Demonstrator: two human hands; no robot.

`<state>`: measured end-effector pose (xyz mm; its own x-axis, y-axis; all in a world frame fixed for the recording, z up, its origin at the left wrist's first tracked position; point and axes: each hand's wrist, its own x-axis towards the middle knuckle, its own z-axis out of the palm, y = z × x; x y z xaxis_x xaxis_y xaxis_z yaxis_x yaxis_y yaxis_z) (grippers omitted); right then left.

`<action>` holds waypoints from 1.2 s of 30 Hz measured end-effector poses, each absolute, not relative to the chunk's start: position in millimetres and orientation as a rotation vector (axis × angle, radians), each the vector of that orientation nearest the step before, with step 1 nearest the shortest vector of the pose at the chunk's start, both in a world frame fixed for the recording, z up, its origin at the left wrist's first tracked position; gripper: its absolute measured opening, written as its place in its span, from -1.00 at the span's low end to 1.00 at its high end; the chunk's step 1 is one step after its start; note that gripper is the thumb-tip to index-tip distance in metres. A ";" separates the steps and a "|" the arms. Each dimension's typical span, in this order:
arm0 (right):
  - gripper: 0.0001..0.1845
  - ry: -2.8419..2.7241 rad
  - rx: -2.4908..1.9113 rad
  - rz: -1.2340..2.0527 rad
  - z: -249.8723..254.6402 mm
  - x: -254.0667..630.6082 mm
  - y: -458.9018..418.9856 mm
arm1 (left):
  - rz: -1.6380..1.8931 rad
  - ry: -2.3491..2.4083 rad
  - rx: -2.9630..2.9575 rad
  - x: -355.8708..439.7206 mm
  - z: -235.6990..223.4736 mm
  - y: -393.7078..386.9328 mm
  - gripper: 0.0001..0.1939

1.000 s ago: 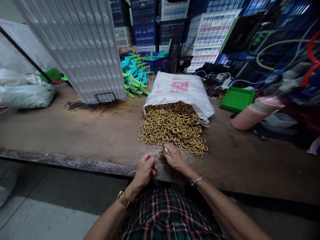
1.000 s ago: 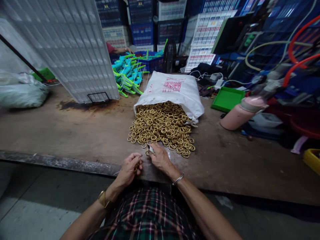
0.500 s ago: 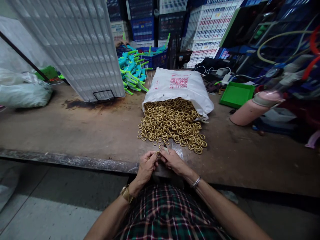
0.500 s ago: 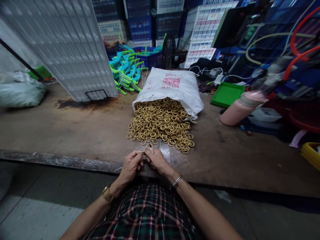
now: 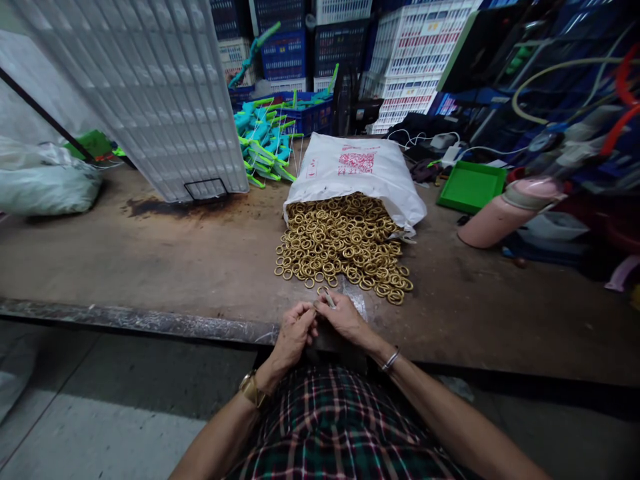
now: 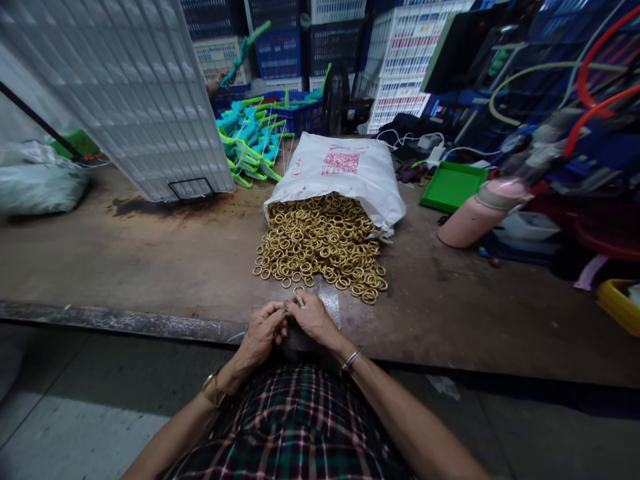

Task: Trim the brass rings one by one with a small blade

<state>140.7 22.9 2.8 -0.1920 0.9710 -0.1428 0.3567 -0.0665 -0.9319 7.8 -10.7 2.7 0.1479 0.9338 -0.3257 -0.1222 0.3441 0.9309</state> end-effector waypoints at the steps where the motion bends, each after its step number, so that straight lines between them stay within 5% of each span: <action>1: -0.78 -1.604 -1.447 1.251 2.9 140.3 22.6 | 0.937 1.151 0.894 7.7 1.3 -10.8 -0.68; 15: -0.74 -1.513 -1.368 1.391 7.0 136.9 18.2 | 0.977 0.980 0.677 2.3 2.8 -12.3 -0.67; 25: -0.83 -2.126 -1.418 0.868 -2.2 140.4 10.5 | 1.004 1.005 0.707 1.4 3.2 -11.7 -0.63; 36: -0.75 -2.458 -1.453 0.756 3.2 142.3 12.4 | 0.972 1.062 0.951 -3.7 -2.5 -17.9 -0.64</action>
<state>142.3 12.4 3.2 -0.5028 0.8592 -0.0945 0.7637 0.3903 -0.5142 -3.7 -17.9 -2.5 0.1967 0.9481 -0.2500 -0.1647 0.2833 0.9448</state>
